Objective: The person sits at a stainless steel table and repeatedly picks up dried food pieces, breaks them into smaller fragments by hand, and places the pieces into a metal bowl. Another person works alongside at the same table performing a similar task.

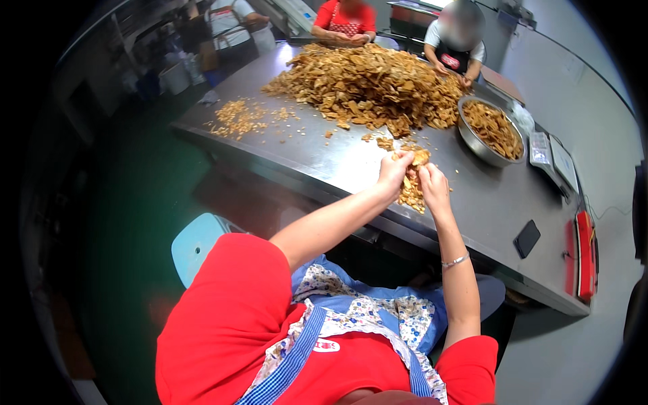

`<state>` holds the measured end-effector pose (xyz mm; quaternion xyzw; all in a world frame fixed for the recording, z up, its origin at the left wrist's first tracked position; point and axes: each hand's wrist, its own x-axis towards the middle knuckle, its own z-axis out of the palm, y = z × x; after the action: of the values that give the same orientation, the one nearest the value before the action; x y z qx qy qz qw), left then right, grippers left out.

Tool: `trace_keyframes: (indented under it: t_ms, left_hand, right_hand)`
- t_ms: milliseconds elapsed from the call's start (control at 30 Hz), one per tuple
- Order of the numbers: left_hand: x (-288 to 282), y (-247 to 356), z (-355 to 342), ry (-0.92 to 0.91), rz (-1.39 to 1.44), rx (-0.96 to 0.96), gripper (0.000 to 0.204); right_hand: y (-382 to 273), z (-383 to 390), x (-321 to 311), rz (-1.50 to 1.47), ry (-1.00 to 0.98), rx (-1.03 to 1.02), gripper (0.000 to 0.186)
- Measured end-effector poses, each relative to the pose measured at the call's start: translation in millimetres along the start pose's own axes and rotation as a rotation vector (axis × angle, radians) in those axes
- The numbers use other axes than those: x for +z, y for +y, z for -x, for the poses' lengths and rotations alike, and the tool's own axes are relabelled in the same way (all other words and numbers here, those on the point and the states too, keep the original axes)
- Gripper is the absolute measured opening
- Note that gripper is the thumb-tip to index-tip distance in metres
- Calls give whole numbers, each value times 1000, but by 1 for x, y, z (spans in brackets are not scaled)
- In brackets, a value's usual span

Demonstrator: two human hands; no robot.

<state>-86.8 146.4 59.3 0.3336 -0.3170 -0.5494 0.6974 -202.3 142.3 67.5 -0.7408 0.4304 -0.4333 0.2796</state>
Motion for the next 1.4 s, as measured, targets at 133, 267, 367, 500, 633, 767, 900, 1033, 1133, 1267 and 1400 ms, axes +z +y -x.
trace_keyframes:
  t_ms: [133,267,367,500,633,767,900,1033,1133,1267,1400]
  left_hand:
    - [-7,0,13,19,153,-130,11]
    - [-11,-4,26,135,187,-132,10]
    - [-8,-4,26,101,162,-68,11]
    - [-16,2,20,-61,-43,63,16]
    - [-10,16,20,-132,-306,254,17]
    - [-23,26,19,-63,-279,42,15]
    - [-21,28,19,-92,36,-188,11]
    - [-14,21,19,-101,-68,-140,11]
    - [-6,18,27,11,-264,-22,12]
    - [-12,4,27,4,-430,182,14]
    - [-17,-13,20,-3,-456,250,13]
  right_hand:
    - [20,4,15,-271,-57,123,29]
    - [10,17,22,-338,-156,241,25]
    - [12,19,27,-318,-35,134,24]
    - [-15,16,23,-4,141,-50,17]
    - [-19,8,9,258,148,-326,18]
    - [-23,13,17,275,140,-298,18]
    - [-16,21,16,204,153,-296,16]
    - [-18,21,9,91,138,-202,20]
    - [-18,19,5,-50,84,-21,22]
    - [13,17,15,-448,-91,166,26]
    - [31,16,34,-309,75,171,28]
